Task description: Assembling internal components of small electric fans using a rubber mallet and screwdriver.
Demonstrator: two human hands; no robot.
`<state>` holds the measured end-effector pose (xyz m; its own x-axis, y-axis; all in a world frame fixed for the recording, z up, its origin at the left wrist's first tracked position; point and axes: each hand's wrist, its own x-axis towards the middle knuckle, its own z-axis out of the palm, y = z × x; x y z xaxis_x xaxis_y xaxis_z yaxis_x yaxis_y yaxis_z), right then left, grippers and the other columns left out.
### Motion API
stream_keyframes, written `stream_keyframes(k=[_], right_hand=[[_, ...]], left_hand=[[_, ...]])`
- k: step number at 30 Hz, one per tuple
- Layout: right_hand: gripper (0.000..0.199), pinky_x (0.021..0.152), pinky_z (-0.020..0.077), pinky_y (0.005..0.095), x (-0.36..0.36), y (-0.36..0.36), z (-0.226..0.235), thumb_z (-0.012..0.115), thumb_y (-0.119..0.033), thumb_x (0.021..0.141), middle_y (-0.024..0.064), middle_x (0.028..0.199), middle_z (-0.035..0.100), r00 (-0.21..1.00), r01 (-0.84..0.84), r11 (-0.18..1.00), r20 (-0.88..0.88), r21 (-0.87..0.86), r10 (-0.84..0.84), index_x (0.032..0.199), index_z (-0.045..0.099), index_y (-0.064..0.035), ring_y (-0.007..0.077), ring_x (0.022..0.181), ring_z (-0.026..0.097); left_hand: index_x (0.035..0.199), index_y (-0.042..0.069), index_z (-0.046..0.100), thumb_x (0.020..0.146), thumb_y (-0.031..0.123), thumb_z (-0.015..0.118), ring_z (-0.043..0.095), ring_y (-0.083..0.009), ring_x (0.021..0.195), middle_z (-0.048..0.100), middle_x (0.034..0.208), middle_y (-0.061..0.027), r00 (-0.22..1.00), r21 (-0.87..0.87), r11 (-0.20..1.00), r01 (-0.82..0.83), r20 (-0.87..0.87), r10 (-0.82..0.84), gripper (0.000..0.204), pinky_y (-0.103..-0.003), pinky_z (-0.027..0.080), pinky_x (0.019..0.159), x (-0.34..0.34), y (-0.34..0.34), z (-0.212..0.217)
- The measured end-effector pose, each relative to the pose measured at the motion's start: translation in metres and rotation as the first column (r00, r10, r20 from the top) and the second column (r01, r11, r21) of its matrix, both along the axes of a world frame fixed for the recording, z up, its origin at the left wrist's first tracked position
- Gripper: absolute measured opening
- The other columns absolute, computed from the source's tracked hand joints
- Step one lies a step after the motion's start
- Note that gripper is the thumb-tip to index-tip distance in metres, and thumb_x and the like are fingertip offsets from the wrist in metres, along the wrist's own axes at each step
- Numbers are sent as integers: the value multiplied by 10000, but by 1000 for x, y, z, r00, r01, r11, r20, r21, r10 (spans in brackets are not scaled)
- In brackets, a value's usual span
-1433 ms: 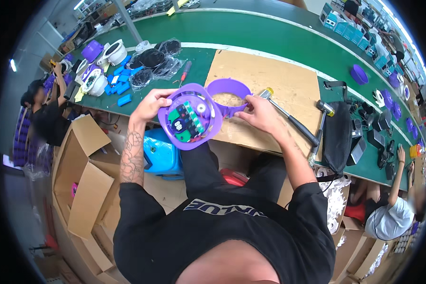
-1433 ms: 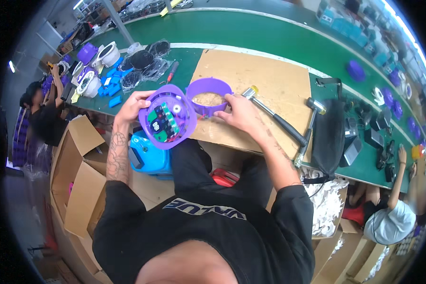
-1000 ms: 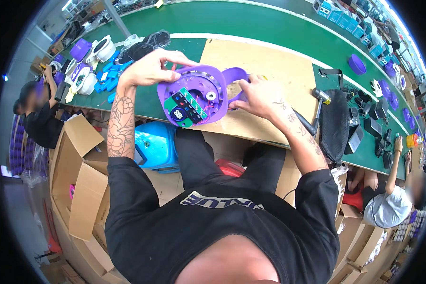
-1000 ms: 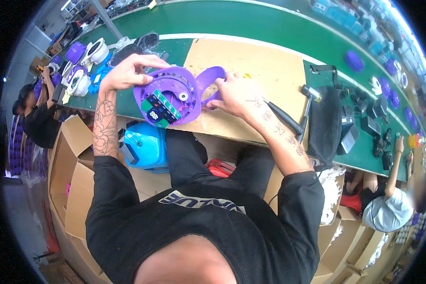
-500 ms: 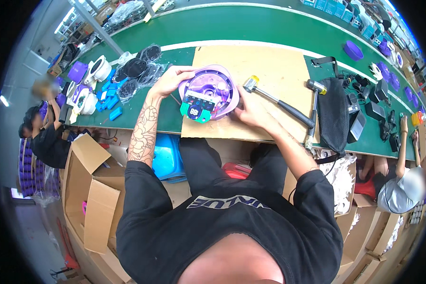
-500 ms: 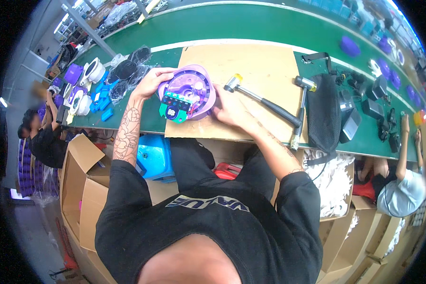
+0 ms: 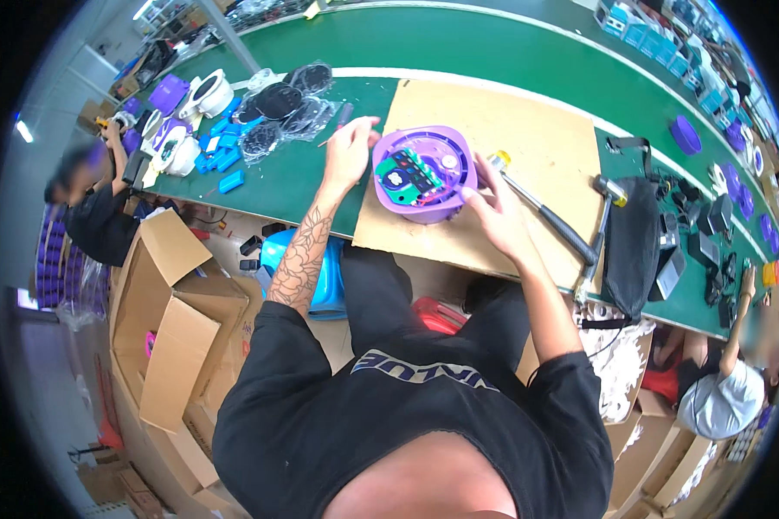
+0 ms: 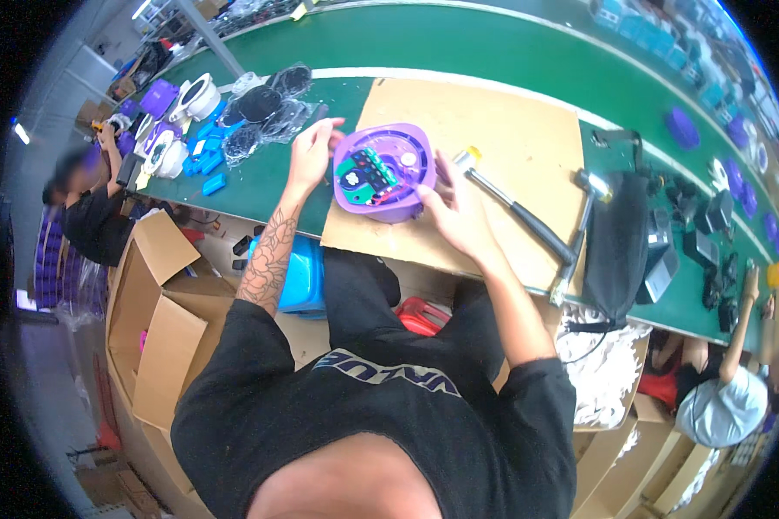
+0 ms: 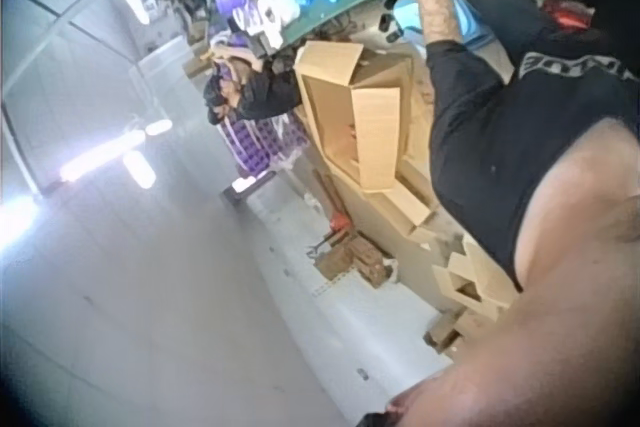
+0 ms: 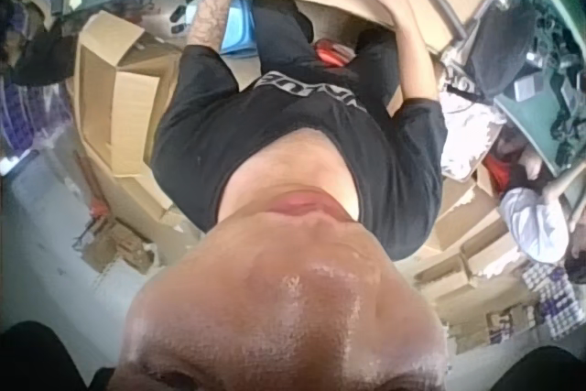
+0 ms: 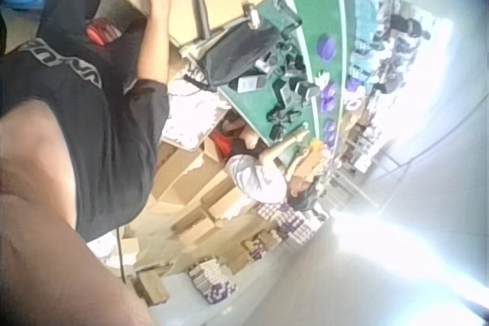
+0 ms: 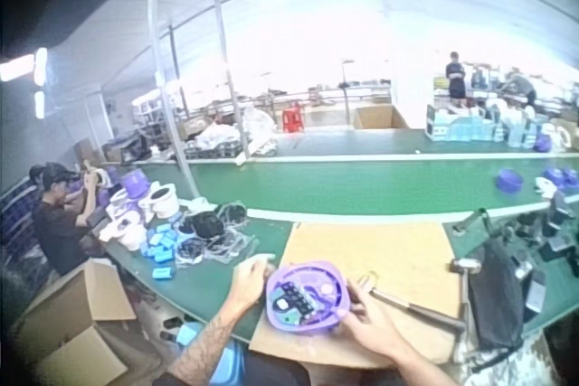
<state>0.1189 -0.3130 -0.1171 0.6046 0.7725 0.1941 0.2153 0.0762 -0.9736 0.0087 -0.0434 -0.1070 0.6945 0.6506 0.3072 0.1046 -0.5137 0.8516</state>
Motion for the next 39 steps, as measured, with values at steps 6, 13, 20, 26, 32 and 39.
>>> stream_keyframes(k=[6,13,20,26,32,39], right_hand=[[346,920,483,428,27,-50,5,685,-272,883,186,1076,657,741,435,879,633,-195,-226,1115,667,-16,343,1016,620],[540,895,461,426,-26,9,71,704,-423,849,185,1013,650,573,243,959,819,-147,-20,1181,620,-6,331,998,583],[786,891,481,472,-39,72,76,766,-408,765,214,1086,621,561,231,917,815,-324,146,1384,452,-37,370,1006,609],[776,802,539,418,-6,64,71,791,-241,753,207,1051,609,763,216,976,629,-35,-146,1404,421,-40,314,954,648],[481,562,458,205,40,18,46,703,-120,878,45,810,576,939,342,928,-96,148,-331,1301,509,1,76,659,547],[450,411,363,248,53,1,-11,649,-197,912,38,682,547,833,440,881,-287,-173,-472,1281,503,15,101,475,478]], left_hand=[[1095,29,608,882,292,644,662,-413,916,692,914,-220,784,327,934,-147,-538,312,340,-487,515,826,-41,23,-21],[1194,-6,527,819,51,566,642,-452,974,662,1014,-287,833,436,898,-56,-476,282,381,-498,511,881,-43,53,-41],[1273,-45,390,753,0,577,639,-484,966,653,988,-327,702,421,907,29,-654,282,554,-510,509,881,-37,44,-21],[1201,-51,531,739,57,619,672,-373,790,662,827,-241,868,365,920,-139,-403,291,482,-436,537,768,-62,39,0],[1126,-44,629,912,-3,567,638,-123,787,640,878,-65,958,-307,938,161,278,-74,227,-277,570,724,-51,-29,81],[1064,-57,626,958,47,575,680,-140,818,678,897,-88,902,-283,887,365,343,-262,157,-254,551,747,-5,-58,52]])
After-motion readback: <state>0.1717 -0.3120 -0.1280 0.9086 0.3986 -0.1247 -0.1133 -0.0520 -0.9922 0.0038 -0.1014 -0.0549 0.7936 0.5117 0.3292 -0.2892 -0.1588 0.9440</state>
